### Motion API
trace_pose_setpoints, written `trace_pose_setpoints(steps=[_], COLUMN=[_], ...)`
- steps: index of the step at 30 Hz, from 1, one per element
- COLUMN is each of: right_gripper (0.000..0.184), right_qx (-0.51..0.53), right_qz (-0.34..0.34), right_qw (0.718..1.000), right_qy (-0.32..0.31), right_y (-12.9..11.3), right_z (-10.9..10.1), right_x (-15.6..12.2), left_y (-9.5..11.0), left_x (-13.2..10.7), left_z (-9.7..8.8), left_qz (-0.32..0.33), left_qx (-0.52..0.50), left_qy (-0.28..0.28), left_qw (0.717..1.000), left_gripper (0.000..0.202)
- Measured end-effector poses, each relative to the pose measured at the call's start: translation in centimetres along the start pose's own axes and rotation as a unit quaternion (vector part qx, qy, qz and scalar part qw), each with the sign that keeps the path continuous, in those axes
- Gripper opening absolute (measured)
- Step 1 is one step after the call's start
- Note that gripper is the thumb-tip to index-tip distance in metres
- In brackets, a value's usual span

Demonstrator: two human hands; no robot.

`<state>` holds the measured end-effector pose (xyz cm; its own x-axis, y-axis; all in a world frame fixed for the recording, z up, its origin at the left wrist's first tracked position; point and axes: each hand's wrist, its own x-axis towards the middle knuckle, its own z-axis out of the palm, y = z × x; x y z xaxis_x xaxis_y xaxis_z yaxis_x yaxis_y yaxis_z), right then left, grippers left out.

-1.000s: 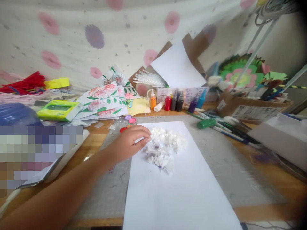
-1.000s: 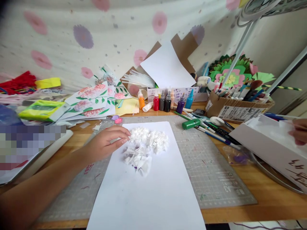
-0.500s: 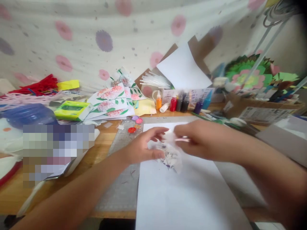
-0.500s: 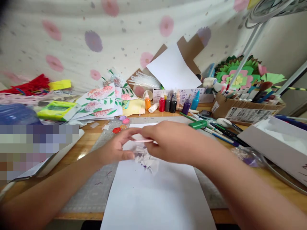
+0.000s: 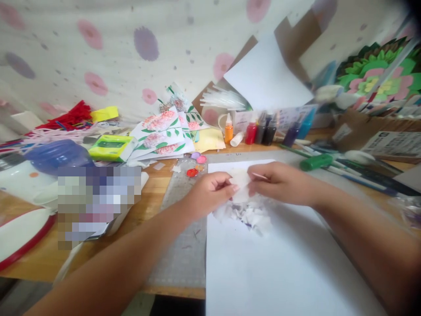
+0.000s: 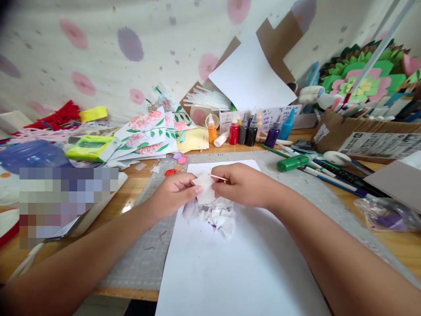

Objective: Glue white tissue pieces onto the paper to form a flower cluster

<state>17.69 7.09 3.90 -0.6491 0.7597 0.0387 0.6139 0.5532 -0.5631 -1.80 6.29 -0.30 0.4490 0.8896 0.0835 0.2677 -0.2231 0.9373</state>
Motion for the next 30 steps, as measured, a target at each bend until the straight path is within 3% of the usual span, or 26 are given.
trace_pose_setpoints(steps=[5, 7, 11, 14, 17, 21, 25, 27, 30], right_gripper=[0.022, 0.025, 0.038, 0.039, 0.039, 0.030, 0.025, 0.022, 0.016], right_qx=[0.074, 0.103, 0.195, 0.281, 0.287, 0.224, 0.180, 0.138, 0.047], right_qz=[0.009, 0.001, -0.001, 0.001, -0.007, 0.007, 0.039, 0.053, 0.050], right_qw=[0.997, 0.994, 0.972, 0.946, 0.947, 0.964, 0.976, 0.983, 0.992], right_qy=[-0.005, 0.026, 0.130, 0.160, 0.141, 0.142, 0.116, 0.109, 0.109], right_y=[0.3, 0.5, 1.0, 1.5, 1.9, 1.7, 1.0, 0.9, 1.0], right_z=[-0.4, -0.7, -1.5, -1.7, -1.5, -0.8, -0.1, 0.3, 0.7], right_x=[0.0, -0.2, -0.9, -1.5, -1.9, -1.9, -1.7, -1.6, -1.3], left_y=[0.4, 0.7, 1.1, 1.2, 1.0, 1.0, 1.5, 2.1, 3.0], left_x=[0.0, -0.1, -0.5, -0.6, -0.5, -0.6, -0.9, -1.1, -1.1], left_z=[-0.5, -0.8, -0.9, -0.8, -0.7, -0.6, -1.1, -1.6, -2.3], left_qz=[-0.008, 0.008, 0.110, 0.118, 0.095, 0.050, 0.021, 0.015, 0.004], left_qx=[0.016, 0.032, 0.080, 0.054, -0.013, -0.090, -0.009, 0.091, 0.197], left_qy=[-0.001, 0.007, 0.091, 0.120, 0.116, 0.066, 0.044, -0.039, -0.216], left_qw=[1.000, 0.999, 0.986, 0.984, 0.989, 0.993, 0.999, 0.995, 0.956], left_gripper=[0.026, 0.027, 0.029, 0.027, 0.022, 0.014, 0.017, 0.018, 0.021])
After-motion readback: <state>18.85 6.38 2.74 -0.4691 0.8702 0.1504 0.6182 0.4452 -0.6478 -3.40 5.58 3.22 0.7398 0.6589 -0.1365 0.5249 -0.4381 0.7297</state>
